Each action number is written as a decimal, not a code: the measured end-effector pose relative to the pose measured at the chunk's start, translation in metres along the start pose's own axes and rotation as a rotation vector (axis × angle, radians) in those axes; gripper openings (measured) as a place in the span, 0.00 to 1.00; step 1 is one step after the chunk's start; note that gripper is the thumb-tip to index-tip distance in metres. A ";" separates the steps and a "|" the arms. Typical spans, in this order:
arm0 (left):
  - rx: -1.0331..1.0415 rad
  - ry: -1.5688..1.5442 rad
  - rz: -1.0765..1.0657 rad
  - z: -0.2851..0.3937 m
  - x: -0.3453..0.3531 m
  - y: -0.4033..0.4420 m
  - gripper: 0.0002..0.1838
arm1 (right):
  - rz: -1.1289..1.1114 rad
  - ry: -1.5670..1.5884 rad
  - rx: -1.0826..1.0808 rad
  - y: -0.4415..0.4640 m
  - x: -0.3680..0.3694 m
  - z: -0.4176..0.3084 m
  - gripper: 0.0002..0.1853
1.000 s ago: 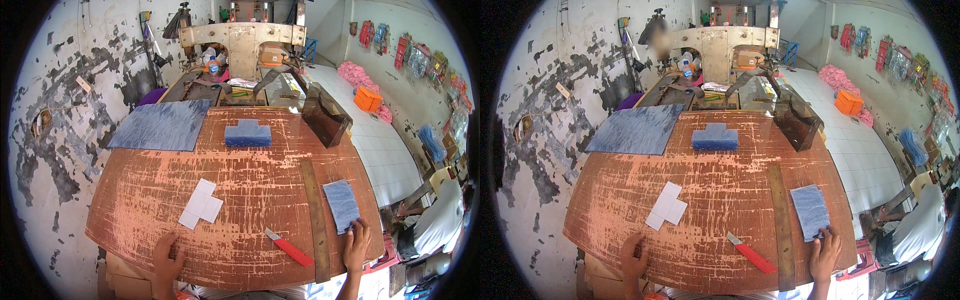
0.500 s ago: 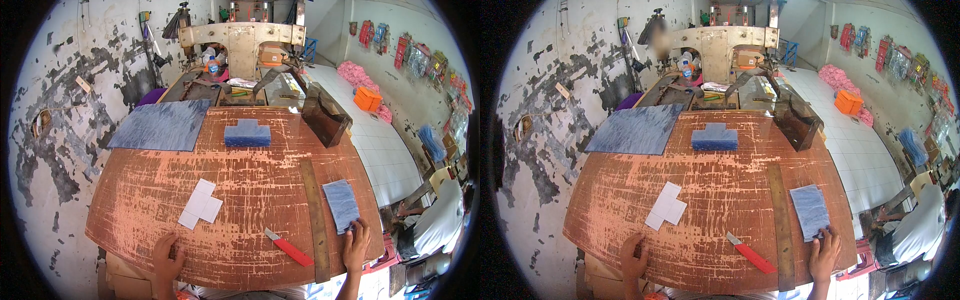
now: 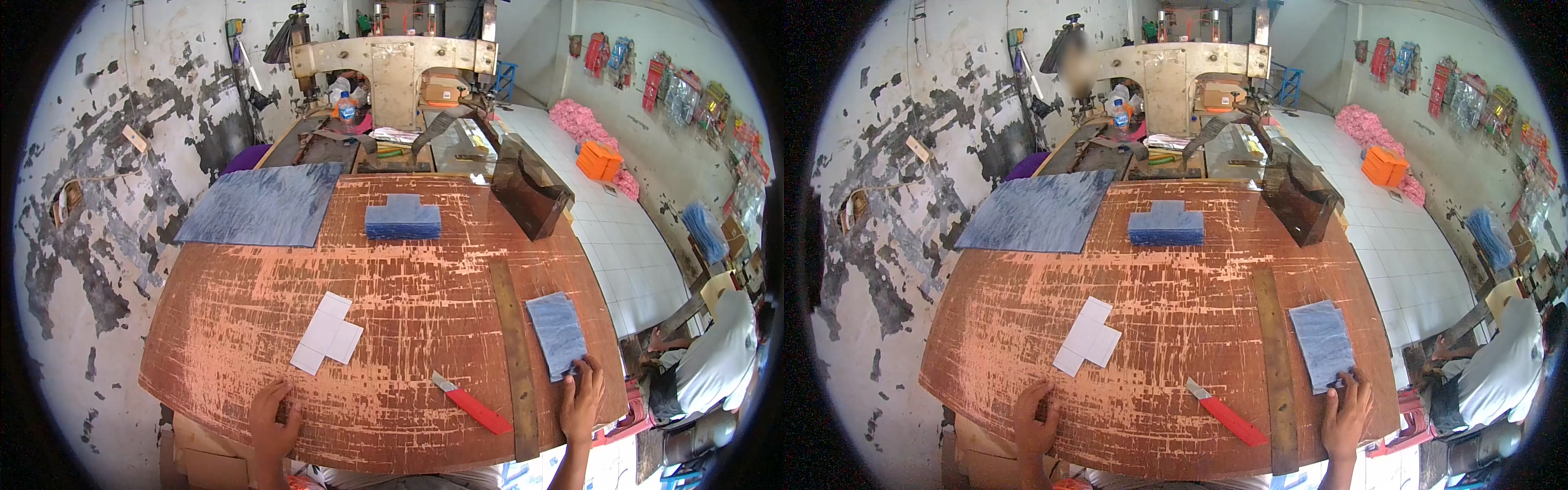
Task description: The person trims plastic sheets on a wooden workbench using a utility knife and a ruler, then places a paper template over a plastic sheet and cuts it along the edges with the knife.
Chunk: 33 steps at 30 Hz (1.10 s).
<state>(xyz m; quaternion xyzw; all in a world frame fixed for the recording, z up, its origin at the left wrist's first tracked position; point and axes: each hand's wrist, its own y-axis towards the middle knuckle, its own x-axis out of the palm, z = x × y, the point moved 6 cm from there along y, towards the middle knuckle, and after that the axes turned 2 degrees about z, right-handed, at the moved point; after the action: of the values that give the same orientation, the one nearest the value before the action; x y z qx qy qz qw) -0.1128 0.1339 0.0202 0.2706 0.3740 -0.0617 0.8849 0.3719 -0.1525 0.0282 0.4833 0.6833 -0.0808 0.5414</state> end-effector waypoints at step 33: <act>0.015 -0.006 -0.005 0.004 0.001 0.002 0.18 | 0.000 0.002 0.012 0.000 0.001 0.001 0.22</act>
<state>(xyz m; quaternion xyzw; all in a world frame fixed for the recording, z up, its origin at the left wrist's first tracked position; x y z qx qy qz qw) -0.1089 0.1338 0.0233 0.2763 0.3716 -0.0676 0.8837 0.3726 -0.1525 0.0266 0.4867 0.6832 -0.0844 0.5378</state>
